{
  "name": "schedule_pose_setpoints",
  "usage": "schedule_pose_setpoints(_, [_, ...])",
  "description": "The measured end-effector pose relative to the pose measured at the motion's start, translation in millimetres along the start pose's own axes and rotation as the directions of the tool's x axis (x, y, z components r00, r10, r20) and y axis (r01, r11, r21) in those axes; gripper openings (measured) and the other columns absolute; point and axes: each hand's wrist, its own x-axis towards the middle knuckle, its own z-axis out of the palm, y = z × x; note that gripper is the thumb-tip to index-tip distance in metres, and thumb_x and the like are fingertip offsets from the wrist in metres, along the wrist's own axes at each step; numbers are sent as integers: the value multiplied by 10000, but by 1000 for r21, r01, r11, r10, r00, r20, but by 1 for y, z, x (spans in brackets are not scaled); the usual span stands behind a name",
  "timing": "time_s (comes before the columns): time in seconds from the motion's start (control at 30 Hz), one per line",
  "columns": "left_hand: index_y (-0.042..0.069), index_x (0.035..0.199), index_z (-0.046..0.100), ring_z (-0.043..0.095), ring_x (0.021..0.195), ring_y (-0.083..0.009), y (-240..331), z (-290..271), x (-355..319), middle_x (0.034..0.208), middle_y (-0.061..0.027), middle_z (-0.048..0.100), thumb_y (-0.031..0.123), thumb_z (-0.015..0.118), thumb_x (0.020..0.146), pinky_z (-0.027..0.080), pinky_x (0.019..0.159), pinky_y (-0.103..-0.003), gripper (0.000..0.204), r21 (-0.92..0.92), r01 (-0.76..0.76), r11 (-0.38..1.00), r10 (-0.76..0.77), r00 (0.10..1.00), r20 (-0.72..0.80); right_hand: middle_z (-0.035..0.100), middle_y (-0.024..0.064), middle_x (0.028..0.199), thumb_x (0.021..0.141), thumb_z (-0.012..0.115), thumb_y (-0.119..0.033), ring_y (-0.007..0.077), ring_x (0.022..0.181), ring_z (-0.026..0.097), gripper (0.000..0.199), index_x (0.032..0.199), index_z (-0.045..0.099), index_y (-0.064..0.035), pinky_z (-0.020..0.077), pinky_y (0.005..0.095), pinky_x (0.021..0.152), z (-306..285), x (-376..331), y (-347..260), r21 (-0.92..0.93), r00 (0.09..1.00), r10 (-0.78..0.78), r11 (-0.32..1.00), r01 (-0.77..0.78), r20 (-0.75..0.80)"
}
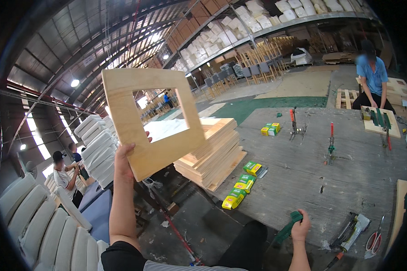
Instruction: The person assembles a decorative green pattern onto a square wooden frame using a staple gun. They place green strips onto the frame, secure them with staples, and trim excess material with scissors.
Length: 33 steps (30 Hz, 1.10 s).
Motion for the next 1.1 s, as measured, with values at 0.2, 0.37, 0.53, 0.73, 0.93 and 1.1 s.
schedule_pose_setpoints(0.2, [-66,1498,377,596,1245,-433,-35,17,-19,1411,-303,545,205,580,764,500,1076,-575,808,-346,157,925,-141,987,71,685,83,878,999,591,-39,189,806,688,116,1105,637,-34,542,355,732,-25,-22,-10,500,943,325,806,-316,73])
schedule_pose_setpoints(0.37, [-83,1481,393,628,1197,-401,-89,66,-39,1372,-286,574,232,600,733,518,1058,-540,837,-419,284,863,-239,958,157,662,86,773,921,593,35,234,662,685,152,1042,630,-48,570,369,640,-37,-68,-25,632,900,383,650,-423,208])
schedule_pose_setpoints(0.53, [-65,1467,415,633,1200,-387,-116,89,-48,1333,-261,603,169,624,712,529,1050,-526,817,-400,402,823,-319,911,261,647,85,757,917,643,5,237,658,684,111,1020,637,-35,570,382,639,-54,-77,-34,601,881,392,647,-469,265])
schedule_pose_setpoints(0.73, [-73,1463,417,654,1181,-380,-133,115,-53,1330,-265,616,100,606,713,533,1048,-516,793,-271,413,869,-294,873,389,640,83,756,943,672,-48,232,650,676,76,1012,641,-46,559,392,615,-73,-82,-30,597,845,477,613,-518,243])
schedule_pose_setpoints(0.93, [-65,1444,471,654,1194,-335,-144,126,-58,1353,-242,626,111,642,770,523,1055,-479,717,-24,331,943,-268,804,530,660,91,805,961,617,-24,243,715,689,63,1018,638,-41,581,390,673,-67,-90,-31,635,848,397,566,-527,350])
schedule_pose_setpoints(1.1, [10,1435,555,633,1183,-245,-149,149,-67,1317,-142,661,9,584,830,494,1007,-388,606,374,-37,926,-276,608,744,666,90,834,1008,575,-90,252,753,696,118,1093,638,-38,583,393,713,-72,-91,-40,646,822,405,511,-567,401])
